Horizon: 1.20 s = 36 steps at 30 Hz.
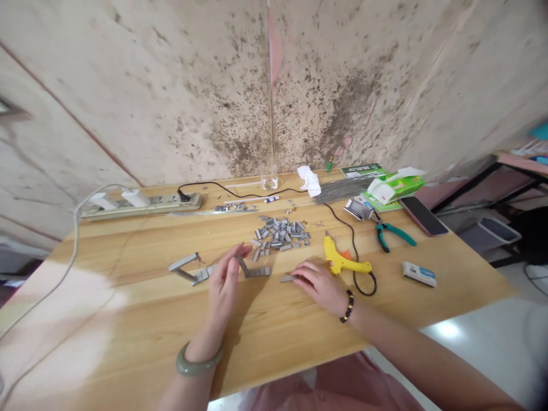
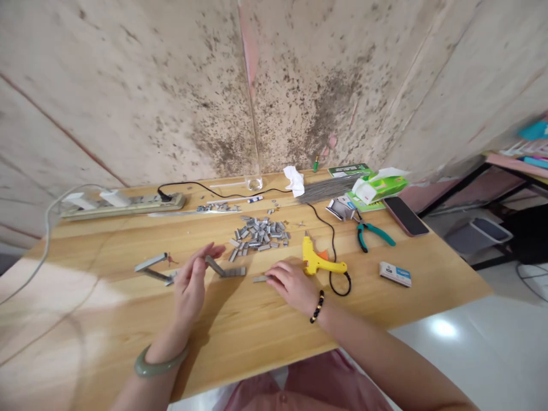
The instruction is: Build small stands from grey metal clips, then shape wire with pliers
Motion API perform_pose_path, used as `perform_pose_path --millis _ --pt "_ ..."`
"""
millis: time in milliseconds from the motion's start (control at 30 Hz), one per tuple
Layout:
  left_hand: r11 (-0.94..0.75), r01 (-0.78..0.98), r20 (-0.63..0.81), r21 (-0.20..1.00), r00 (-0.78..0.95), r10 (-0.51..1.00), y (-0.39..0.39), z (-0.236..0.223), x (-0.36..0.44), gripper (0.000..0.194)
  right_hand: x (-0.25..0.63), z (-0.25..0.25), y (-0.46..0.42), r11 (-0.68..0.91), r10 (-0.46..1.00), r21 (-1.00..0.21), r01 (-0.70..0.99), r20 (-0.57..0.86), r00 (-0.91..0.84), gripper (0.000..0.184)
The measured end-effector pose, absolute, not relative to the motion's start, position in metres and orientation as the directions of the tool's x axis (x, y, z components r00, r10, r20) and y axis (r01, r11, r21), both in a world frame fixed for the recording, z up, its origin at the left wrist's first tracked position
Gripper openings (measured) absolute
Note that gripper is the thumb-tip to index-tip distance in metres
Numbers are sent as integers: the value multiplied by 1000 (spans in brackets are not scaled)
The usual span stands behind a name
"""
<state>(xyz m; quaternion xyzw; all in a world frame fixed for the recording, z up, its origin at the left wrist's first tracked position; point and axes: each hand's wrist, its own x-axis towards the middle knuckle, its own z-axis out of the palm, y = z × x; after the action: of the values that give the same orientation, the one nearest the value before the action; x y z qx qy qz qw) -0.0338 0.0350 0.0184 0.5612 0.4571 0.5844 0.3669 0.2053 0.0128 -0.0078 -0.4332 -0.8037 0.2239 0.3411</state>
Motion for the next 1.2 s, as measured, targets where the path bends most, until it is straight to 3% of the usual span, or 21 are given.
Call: perform_pose_path --millis 167,367,467,567,700,900,1067,1200 --pt "-306 -8 303 952 -116 946 34 14 -32 40 203 -5 15 322 936 -840 436 213 -281 17" --pt "-299 -62 289 952 -127 949 35 15 -31 42 202 28 24 67 943 -967 245 -19 -332 26" --pt "-297 -81 285 951 -138 949 35 16 -32 42 201 49 30 -13 931 -997 76 -40 -362 31" --pt "-279 -83 265 957 -141 954 35 18 -32 43 198 61 30 -199 862 -975 -101 -125 -492 33" --pt "-259 -67 246 964 -155 957 33 20 -33 44 204 69 16 -414 726 -903 -114 -251 -640 30" --pt "-238 -123 220 964 -144 965 33 22 -31 45 239 100 -8 -410 704 -905 -116 -233 -671 33" --pt "-226 -130 207 965 -144 968 33 22 -30 45 248 121 4 -202 853 -969 -146 -101 -513 31" --pt "-221 -161 201 962 -135 970 35 18 -32 45 225 108 29 -42 899 -997 59 -64 -433 26"
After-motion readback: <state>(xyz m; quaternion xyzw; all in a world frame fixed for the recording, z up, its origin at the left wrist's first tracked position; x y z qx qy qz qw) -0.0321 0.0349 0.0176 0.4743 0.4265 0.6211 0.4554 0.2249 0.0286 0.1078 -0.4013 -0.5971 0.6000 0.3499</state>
